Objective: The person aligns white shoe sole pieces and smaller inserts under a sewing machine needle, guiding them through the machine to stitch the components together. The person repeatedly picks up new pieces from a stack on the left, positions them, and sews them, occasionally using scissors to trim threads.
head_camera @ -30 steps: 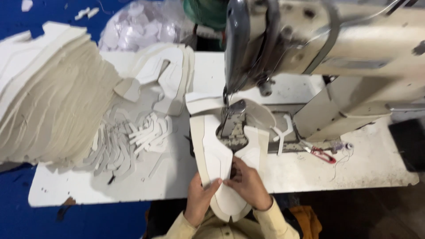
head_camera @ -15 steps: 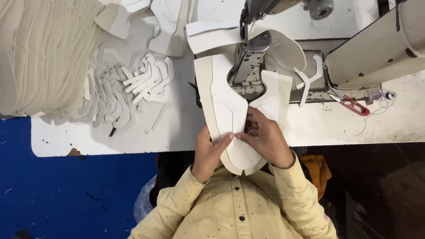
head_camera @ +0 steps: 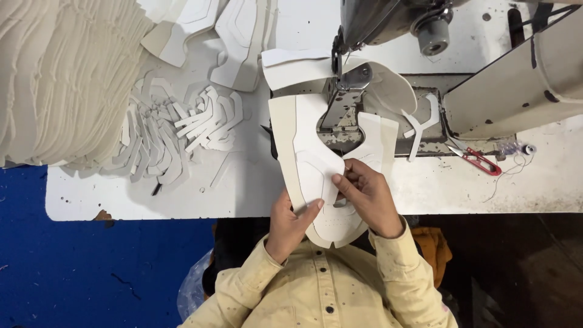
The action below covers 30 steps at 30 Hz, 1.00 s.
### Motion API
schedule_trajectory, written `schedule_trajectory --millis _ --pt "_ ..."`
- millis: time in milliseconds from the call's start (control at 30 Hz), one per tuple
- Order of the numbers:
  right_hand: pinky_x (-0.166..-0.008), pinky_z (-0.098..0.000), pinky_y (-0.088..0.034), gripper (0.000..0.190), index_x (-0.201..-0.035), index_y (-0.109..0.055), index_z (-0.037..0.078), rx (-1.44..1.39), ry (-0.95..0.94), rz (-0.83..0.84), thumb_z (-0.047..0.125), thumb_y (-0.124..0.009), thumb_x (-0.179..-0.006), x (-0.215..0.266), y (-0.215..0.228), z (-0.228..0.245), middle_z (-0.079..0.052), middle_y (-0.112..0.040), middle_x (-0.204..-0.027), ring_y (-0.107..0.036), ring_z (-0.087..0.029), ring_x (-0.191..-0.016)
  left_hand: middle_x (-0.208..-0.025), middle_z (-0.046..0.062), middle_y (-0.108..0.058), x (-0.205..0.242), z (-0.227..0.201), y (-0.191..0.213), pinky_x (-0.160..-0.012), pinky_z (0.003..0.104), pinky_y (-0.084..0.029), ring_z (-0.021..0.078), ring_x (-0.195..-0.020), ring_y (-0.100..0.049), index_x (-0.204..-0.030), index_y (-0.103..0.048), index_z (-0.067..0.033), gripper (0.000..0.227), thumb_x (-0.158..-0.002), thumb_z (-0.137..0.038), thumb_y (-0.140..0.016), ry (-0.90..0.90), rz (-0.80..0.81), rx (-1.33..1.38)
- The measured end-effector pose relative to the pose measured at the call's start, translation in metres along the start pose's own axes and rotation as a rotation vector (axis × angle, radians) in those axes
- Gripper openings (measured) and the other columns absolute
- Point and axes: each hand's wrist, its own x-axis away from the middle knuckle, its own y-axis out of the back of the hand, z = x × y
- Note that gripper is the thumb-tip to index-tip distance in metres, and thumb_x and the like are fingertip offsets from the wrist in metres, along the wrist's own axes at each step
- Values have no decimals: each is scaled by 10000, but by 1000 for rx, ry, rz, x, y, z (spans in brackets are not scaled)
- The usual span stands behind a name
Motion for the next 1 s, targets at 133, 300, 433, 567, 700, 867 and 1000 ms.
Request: schedule_trajectory --millis 133,300,433,567,700,867,1000 --pt "-550 -226 -459 196 -1009 -714 -34 86 25 -72 158 -715 -975 -1 -7 3 -4 -690 -730 -586 -46 -639 -1098 66 -746 5 5 2 -838 269 -582 91 -967 -686 -1239 -630 26 321 -954 -85 -726 -41 12 6" --pt "-499 -220 -402 162 -957 -734 -17 154 113 -183 140 -757 -926 8 -18 2 16 -659 -671 -534 -36 -581 -1139 88 -724 3 -4 11 -867 283 -571 115 -1007 -674 -1284 -594 35 395 -938 -82 -745 -47 15 31" --pt "-507 -204 -395 143 -922 -733 -13 165 236 -287 129 -757 -923 12 -27 -1 39 -672 -684 -526 -17 -579 -1209 82 -669 -10 -44 14 -920 281 -528 132 -1067 -645 -1353 -519 34 513 -935 -174 -730 -101 -114 -13" --pt "-519 -203 -391 164 -902 -722 -16 240 301 -332 139 -764 -936 16 -34 -6 36 -665 -680 -520 -8 -591 -1191 52 -663 -25 -61 0 -916 273 -528 117 -1073 -639 -1332 -521 23 501 -939 -221 -711 -68 -163 166" --pt "-522 -211 -327 151 -929 -730 -23 196 323 -441 121 -769 -950 20 -34 -15 7 -605 -664 -446 -23 -580 -1107 79 -706 -29 -67 -9 -871 275 -546 113 -1000 -652 -1206 -615 57 360 -975 -198 -720 -90 -84 307" --pt "-567 -192 -434 127 -961 -700 -18 24 389 -488 106 -727 -961 23 -41 -7 1 -687 -734 -583 -25 -632 -1048 73 -732 -35 -81 -14 -800 266 -559 102 -929 -670 -1146 -661 31 295 -961 -190 -721 -121 -58 235" --pt "-583 -205 -483 144 -945 -676 -27 -23 401 -532 107 -719 -975 26 -39 -10 -24 -700 -745 -624 -47 -649 -1009 72 -752 -43 -90 -20 -790 268 -561 104 -909 -683 -1102 -675 33 265 -936 -167 -726 -195 -32 117"
